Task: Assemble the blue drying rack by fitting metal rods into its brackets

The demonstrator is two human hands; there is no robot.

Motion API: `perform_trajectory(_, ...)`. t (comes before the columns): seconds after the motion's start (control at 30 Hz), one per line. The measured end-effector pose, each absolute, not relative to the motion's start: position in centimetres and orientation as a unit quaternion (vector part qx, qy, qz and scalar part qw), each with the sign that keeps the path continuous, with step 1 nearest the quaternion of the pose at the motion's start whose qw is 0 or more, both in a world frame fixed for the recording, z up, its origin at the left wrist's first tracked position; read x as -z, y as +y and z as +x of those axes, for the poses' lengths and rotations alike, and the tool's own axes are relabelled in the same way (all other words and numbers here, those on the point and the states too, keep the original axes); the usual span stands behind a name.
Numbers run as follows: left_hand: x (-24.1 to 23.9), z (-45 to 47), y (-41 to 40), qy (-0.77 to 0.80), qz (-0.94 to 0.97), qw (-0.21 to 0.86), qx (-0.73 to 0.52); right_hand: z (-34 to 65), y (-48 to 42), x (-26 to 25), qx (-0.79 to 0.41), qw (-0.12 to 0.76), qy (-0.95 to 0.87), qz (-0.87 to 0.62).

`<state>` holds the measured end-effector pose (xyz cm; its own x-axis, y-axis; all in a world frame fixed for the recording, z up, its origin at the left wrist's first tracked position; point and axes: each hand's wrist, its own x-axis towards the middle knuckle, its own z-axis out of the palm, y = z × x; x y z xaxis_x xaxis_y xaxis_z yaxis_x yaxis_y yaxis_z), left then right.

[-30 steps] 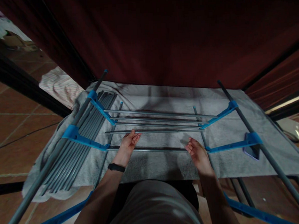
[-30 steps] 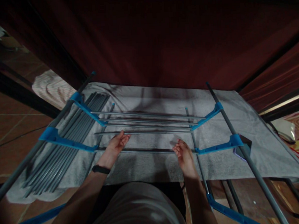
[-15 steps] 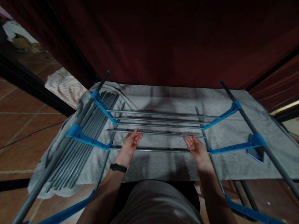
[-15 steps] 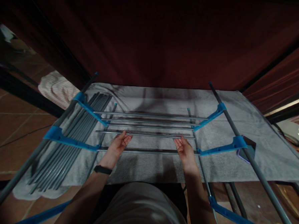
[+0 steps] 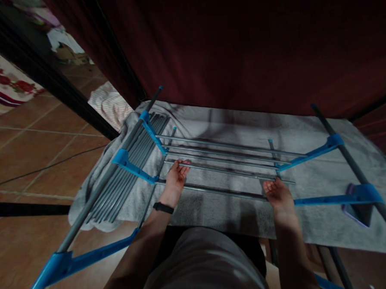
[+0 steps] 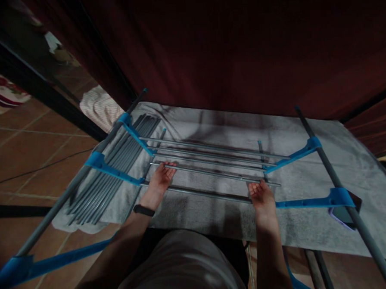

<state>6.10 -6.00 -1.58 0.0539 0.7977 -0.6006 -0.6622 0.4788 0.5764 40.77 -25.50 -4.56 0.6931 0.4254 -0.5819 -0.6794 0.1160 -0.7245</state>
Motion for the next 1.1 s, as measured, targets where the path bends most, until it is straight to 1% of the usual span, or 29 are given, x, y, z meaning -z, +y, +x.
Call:
perform_trajectory(0.2, 1.4, 4.7, -5.4, 0.480, 0.087, 0.668, -0.561, 41.2, -25.2, 4.7, -0.396, 0.737, 0.108, -0.538)
perform_trajectory(0.5, 1.6, 4.0, -5.6, 0.485, 0.095, 0.650, -0.577, 41.0, -25.0, 4.5, -0.382, 0.741, 0.119, -0.540)
perform_trajectory(0.63, 1.9, 4.4, -6.2, 0.462, 0.111, 0.665, -0.576, 40.6, -24.7, 4.3, -0.369, 0.747, 0.138, -0.536)
perform_trajectory(0.77, 2.1, 5.4, -7.0, 0.449, 0.120, 0.689, -0.557, 40.5, -24.6, 5.0, -0.364, 0.755, 0.108, -0.535)
perform_trajectory(0.97, 2.0, 7.2, -8.3, 0.441, 0.133, 0.716, -0.525, 40.4, -24.7, 5.8, -0.366, 0.743, 0.099, -0.552)
perform_trajectory(1.1, 2.0, 8.2, -8.8, 0.430, 0.130, 0.732, -0.512, 40.0, -24.7, 5.8, -0.370, 0.763, 0.084, -0.524)
